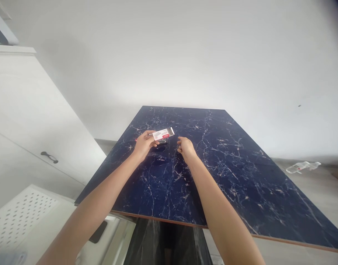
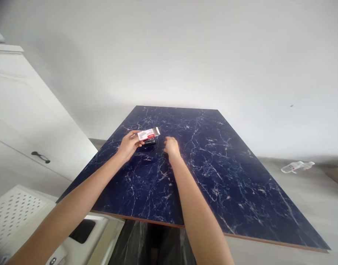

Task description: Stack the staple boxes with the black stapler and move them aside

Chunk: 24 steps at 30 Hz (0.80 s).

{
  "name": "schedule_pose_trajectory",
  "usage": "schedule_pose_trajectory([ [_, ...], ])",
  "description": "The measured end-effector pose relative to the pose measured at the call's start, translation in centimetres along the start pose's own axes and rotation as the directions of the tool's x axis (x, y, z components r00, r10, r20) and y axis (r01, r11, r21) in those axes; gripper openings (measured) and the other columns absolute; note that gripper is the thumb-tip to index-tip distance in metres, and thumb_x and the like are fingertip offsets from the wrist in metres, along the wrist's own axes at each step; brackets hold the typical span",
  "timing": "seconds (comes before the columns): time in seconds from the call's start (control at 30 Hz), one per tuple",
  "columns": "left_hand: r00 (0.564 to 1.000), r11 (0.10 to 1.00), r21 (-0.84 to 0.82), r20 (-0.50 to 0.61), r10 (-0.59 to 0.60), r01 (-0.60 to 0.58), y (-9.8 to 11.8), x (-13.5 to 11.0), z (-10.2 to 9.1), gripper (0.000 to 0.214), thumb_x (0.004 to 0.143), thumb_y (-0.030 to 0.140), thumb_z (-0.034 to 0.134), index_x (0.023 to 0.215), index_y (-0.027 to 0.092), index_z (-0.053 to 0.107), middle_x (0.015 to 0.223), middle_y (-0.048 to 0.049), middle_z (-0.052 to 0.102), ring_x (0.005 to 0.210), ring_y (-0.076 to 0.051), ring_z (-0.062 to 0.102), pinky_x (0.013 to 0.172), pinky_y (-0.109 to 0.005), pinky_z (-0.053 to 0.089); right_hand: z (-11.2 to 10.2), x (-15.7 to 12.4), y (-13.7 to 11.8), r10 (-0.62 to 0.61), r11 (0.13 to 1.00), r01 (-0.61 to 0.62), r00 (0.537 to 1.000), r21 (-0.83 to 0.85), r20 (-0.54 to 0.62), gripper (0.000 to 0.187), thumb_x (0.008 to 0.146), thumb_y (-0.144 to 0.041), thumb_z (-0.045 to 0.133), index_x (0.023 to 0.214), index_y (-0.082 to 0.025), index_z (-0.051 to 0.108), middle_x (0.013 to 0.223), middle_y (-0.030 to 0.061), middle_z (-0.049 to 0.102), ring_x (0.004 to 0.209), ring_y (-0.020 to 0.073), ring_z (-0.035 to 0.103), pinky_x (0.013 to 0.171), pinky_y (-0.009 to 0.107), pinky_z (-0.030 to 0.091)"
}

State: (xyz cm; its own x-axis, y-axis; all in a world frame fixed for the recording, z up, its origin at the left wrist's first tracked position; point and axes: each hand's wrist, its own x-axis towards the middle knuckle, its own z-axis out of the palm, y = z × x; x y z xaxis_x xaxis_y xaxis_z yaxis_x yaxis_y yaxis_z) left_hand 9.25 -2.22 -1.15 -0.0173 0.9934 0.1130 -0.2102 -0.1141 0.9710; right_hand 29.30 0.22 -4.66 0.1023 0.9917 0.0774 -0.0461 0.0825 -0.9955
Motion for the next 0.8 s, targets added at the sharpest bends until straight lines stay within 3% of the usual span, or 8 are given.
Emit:
schedule_pose_trajectory([
  [0.07, 1.0, 0.999, 0.036, -0.028, 0.006, -0.005, -0.1, 0.1, -0.1, 0.028, 0.074, 0.024, 0.079, 0.099, 0.018, 0.067, 0.091, -0.0072, 0.077, 0.065, -0.014, 0.068, 0.057, -0.025, 0.054, -0.1, 0.0, 0.3, 0.047, 0.999, -0.046, 0.997, 0.013, -0.065, 0.013, 0.086, -0.033, 0.053, 0.089, -0.021, 0.058, 0.071, 0.0019, 0.054, 0.052, 0.0129, 0.051, 0.048, 0.028, 0.049],
  [0.17, 0.998, 0.995, 0.1, -0.057, 0.018, -0.012, -0.3, 0.2, -0.2, 0.029, 0.074, 0.024, 0.078, 0.1, 0.018, 0.067, 0.09, -0.0071, 0.077, 0.066, -0.015, 0.069, 0.06, -0.028, 0.055, 0.1, -0.6, -0.1, 0.114, 0.988, -0.102, 0.988, 0.116, -0.102, 0.011, 0.081, -0.023, 0.06, 0.091, -0.019, 0.062, 0.081, 0.0059, 0.063, 0.07, 0.0159, 0.064, 0.065, 0.031, 0.058],
  [0.33, 0.998, 0.989, 0.143, -0.051, 0.029, -0.021, -0.3, 0.2, -0.2, 0.03, 0.073, 0.025, 0.078, 0.1, 0.018, 0.067, 0.092, -0.0069, 0.077, 0.063, -0.015, 0.069, 0.058, -0.027, 0.054, 0.6, -1.4, -1.4, 0.041, 0.97, 0.011, 0.977, 0.241, -0.21, 0.027, 0.076, -0.03, 0.074, 0.101, -0.019, 0.067, 0.099, 0.0071, 0.074, 0.086, 0.0172, 0.069, 0.081, 0.032, 0.059],
  [0.47, 1.0, 0.993, 0.116, 0.017, 0.021, -0.023, -0.6, -0.1, 0.2, 0.031, 0.07, 0.023, 0.081, 0.097, 0.018, 0.067, 0.088, -0.0056, 0.076, 0.061, -0.014, 0.068, 0.056, -0.025, 0.053, 0.8, -1.7, -2.1, -0.14, 0.972, 0.183, 0.956, 0.15, -0.258, 0.033, 0.079, -0.041, 0.073, 0.101, -0.018, 0.071, 0.099, 0.007, 0.074, 0.085, 0.0188, 0.072, 0.084, 0.034, 0.058],
  [0.6, 0.99, 0.996, -0.062, 0.13, -0.056, 0.065, -0.9, -0.5, 0.6, 0.031, 0.069, 0.02, 0.081, 0.096, 0.018, 0.066, 0.083, -0.0028, 0.074, 0.06, -0.012, 0.067, 0.056, -0.022, 0.052, 0.9, -2.2, -2.5, -0.27, 0.963, 0.255, 0.933, -0.091, -0.239, 0.035, 0.08, -0.046, 0.072, 0.101, -0.018, 0.073, 0.092, 0.0069, 0.075, 0.084, 0.0216, 0.071, 0.083, 0.036, 0.056],
  [0.7, 0.982, 0.979, -0.172, 0.169, -0.08, 0.109, -1.3, -0.7, 0.7, 0.029, 0.074, 0.023, 0.081, 0.097, 0.019, 0.065, 0.084, -0.0024, 0.073, 0.062, -0.011, 0.066, 0.059, -0.021, 0.052, 1.1, -2.6, -2.6, -0.283, 0.951, 0.24, 0.929, -0.193, -0.239, 0.035, 0.081, -0.048, 0.071, 0.099, -0.018, 0.074, 0.092, 0.0085, 0.077, 0.085, 0.0227, 0.071, 0.085, 0.037, 0.055],
  [0.8, 0.986, 0.967, -0.232, 0.157, -0.064, 0.1, -1.5, -0.9, 1.0, 0.028, 0.076, 0.023, 0.081, 0.097, 0.019, 0.064, 0.088, -0.0029, 0.074, 0.064, -0.01, 0.066, 0.061, -0.021, 0.054, 1.5, -2.7, -2.5, -0.269, 0.959, 0.241, 0.94, -0.149, -0.211, 0.037, 0.086, -0.049, 0.066, 0.102, -0.018, 0.075, 0.1, 0.0094, 0.078, 0.091, 0.0234, 0.072, 0.088, 0.037, 0.056],
])
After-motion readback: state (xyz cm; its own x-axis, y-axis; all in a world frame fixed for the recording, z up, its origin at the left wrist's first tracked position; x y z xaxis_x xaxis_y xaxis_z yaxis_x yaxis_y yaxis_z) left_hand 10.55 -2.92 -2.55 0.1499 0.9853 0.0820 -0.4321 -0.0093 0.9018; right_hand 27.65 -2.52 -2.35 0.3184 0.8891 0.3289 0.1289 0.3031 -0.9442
